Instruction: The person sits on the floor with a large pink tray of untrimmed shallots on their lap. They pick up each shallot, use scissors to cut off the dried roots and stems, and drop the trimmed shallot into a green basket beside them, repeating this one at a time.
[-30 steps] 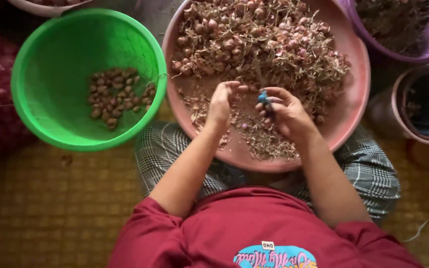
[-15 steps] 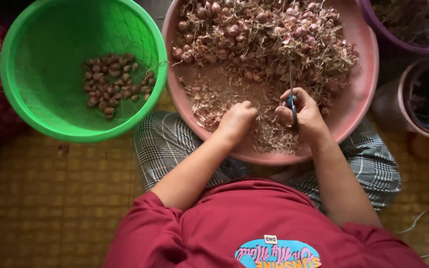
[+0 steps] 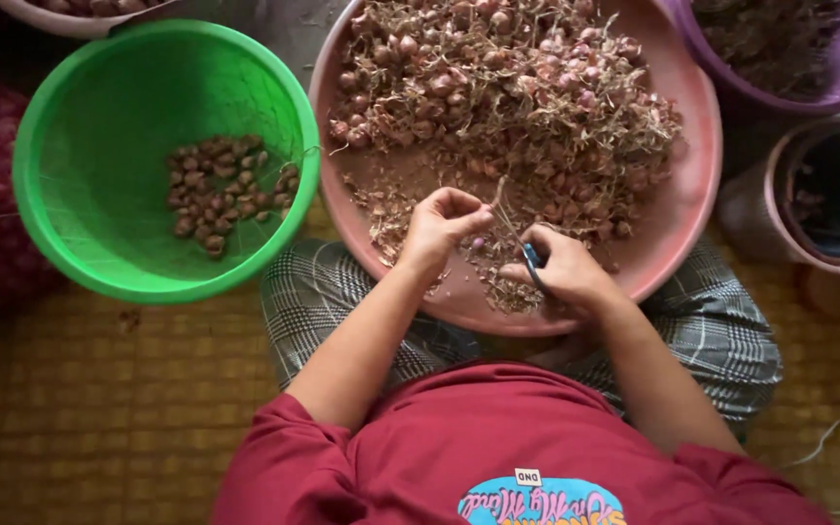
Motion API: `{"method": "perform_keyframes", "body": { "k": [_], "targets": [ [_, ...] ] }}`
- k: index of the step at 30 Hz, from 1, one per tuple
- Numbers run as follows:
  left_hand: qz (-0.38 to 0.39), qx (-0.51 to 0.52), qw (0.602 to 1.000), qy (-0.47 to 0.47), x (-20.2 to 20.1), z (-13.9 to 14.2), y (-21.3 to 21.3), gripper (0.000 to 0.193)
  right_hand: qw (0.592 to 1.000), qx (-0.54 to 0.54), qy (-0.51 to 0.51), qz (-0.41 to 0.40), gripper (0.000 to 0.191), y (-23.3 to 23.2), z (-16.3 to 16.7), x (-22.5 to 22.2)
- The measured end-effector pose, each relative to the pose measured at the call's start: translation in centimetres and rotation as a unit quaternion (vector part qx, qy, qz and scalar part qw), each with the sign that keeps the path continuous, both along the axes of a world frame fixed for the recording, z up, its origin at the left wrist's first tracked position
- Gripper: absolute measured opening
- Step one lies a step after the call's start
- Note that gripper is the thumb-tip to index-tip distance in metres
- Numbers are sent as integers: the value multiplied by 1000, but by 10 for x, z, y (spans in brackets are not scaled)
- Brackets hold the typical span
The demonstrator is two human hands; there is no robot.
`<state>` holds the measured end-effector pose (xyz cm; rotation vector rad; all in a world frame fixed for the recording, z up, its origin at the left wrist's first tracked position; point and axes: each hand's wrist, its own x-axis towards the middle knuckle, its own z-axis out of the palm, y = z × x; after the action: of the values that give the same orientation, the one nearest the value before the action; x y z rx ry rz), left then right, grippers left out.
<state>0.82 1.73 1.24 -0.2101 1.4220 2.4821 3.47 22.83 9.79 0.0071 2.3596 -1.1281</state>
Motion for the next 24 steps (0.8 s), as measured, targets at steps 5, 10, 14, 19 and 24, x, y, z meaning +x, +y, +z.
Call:
{"method": "perform_keyframes", "body": {
  "k": [5, 10, 14, 19, 24],
  "targets": [
    [-41, -25, 998, 42, 4, 0, 8, 23, 994, -98, -33, -35, 44, 4, -15, -2],
    [-51, -42, 996, 57, 3, -10, 8, 18, 979, -182, -72, -59, 37, 10, -22, 2],
    [-54, 48, 997, -20, -5, -20, 10, 11, 974, -210, -13, -81, 34, 16, -18, 0],
    [-43, -442, 866, 229, 4, -30, 10, 10, 973, -209, 10, -100, 33, 25, -9, -3],
    [-18, -606, 704, 370, 13, -35, 26, 8, 978, -191, 23, -78, 29, 24, -13, -1]
  ]
}}
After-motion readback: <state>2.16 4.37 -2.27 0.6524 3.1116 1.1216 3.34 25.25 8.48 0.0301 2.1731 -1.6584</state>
